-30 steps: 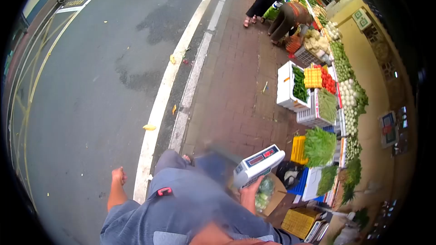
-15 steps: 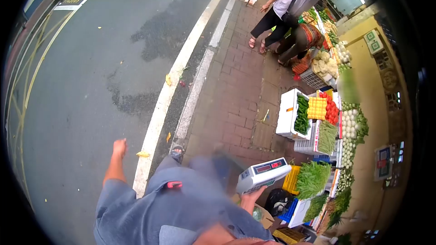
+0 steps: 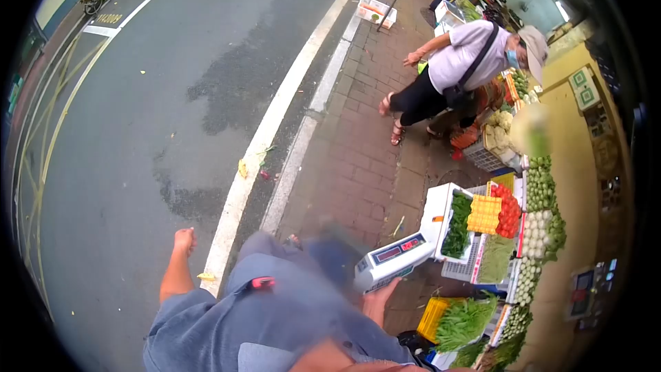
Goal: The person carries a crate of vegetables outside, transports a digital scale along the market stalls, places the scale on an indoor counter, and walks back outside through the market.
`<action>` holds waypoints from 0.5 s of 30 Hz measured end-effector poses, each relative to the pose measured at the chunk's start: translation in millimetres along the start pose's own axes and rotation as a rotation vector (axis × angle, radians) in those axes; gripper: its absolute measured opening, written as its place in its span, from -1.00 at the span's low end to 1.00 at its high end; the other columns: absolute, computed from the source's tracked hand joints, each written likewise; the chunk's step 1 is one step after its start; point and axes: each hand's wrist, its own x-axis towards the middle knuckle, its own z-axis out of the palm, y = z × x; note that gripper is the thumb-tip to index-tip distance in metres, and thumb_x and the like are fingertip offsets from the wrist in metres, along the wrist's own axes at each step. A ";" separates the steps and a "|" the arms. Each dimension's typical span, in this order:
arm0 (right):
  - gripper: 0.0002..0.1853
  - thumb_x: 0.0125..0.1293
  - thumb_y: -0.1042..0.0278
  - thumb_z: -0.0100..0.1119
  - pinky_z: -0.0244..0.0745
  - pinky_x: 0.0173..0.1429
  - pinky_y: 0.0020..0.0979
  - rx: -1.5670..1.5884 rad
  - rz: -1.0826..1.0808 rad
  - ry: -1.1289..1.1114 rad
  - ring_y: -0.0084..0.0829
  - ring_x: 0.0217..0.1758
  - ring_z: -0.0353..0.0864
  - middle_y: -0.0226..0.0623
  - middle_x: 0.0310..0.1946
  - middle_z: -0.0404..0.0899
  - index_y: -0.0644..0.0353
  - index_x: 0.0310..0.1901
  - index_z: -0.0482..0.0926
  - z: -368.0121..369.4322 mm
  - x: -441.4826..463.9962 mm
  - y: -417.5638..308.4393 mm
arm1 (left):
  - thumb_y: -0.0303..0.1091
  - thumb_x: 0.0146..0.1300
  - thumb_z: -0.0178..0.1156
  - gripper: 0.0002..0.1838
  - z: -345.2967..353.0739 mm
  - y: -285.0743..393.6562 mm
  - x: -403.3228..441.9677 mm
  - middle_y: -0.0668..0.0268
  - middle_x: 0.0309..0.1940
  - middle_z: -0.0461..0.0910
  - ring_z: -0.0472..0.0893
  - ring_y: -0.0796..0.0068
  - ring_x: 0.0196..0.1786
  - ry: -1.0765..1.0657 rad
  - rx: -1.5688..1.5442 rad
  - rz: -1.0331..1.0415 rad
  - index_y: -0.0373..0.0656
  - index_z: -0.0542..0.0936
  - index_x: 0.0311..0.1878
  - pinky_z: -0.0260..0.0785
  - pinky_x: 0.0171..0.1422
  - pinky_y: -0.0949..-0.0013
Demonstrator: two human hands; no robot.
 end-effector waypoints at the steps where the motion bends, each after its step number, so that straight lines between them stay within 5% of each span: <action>1: -0.23 0.29 -0.43 -0.36 0.17 0.36 -0.07 -0.064 -0.020 -0.001 -0.18 0.33 0.25 -0.39 0.33 0.23 -0.03 0.34 0.20 15.5 23.5 -4.3 | -0.13 0.27 0.08 -0.72 9.2 2.1 3.1 0.28 -0.45 0.50 0.48 0.41 -0.55 -0.054 0.028 -0.045 -0.13 0.51 -0.13 0.22 -0.55 0.26; 10: -0.26 0.30 -0.37 -0.26 0.28 0.29 -0.15 -0.121 -0.152 -0.107 -0.20 0.27 0.33 -0.33 0.28 0.30 0.04 0.31 0.24 158.9 187.6 -19.7 | -0.13 0.29 0.06 -0.72 101.3 106.2 69.1 0.27 -0.46 0.50 0.47 0.35 -0.59 -0.035 -0.008 -0.254 -0.11 0.49 -0.09 0.26 -0.50 0.14; 15: -0.24 0.29 -0.38 -0.24 0.24 0.32 -0.15 -0.131 -0.162 -0.201 -0.18 0.30 0.28 -0.32 0.32 0.25 0.04 0.33 0.22 265.5 283.9 -24.3 | -0.22 0.26 0.09 -0.77 169.3 279.9 121.9 0.25 -0.55 0.49 0.40 0.41 -0.68 -0.045 -0.092 -0.064 -0.21 0.48 -0.29 0.15 -0.67 0.33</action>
